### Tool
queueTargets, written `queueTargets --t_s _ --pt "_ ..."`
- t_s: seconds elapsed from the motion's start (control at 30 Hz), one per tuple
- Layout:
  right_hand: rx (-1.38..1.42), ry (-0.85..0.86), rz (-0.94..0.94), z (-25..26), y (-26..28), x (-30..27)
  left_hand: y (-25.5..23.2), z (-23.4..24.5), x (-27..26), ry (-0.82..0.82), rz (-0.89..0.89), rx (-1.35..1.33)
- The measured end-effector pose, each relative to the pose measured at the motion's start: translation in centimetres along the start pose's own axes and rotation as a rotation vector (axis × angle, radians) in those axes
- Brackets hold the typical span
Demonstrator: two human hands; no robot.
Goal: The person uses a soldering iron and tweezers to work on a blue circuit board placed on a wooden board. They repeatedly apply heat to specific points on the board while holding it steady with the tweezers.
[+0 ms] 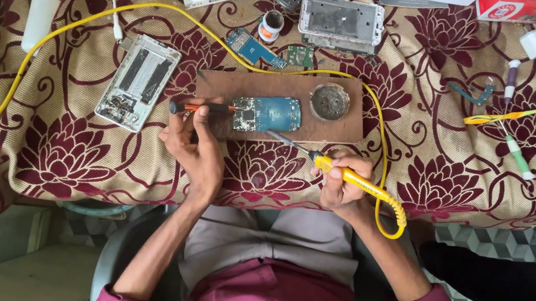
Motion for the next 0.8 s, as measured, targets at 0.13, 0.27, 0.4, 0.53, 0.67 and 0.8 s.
queueTargets --t_s 0.13,0.27,0.4,0.53,0.67,0.8 --pt "-0.016 0.042 0.058 0.5 0.3 0.7 0.1 -0.1 0.3 0.004 0.049 -0.098" --pt "-0.080 0.044 0.083 0.5 0.2 0.8 0.0 0.1 0.1 0.006 -0.029 0.053" --pt "-0.052 -0.048 0.033 0.3 0.0 0.1 0.1 -0.1 0.1 0.001 0.026 -0.087" --pt "-0.049 -0.074 0.043 0.4 -0.5 -0.3 0.3 0.1 0.3 -0.007 0.095 -0.091" --pt "-0.123 -0.122 0.065 0.8 -0.6 0.0 -0.1 0.0 0.1 -0.010 0.004 0.045" --pt "-0.028 -0.296 -0.013 1.8 0.2 1.0 -0.6 0.3 0.1 -0.001 0.033 0.118"
Point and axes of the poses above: each hand's wrist, its own x-axis towards the middle knuckle, its own z-axis out of the back of the hand, y = z × x, the point moved 1 cm from there along x, towards the middle knuckle, and after that the axes turned 6 degrees about y, right-handed, at the moved point
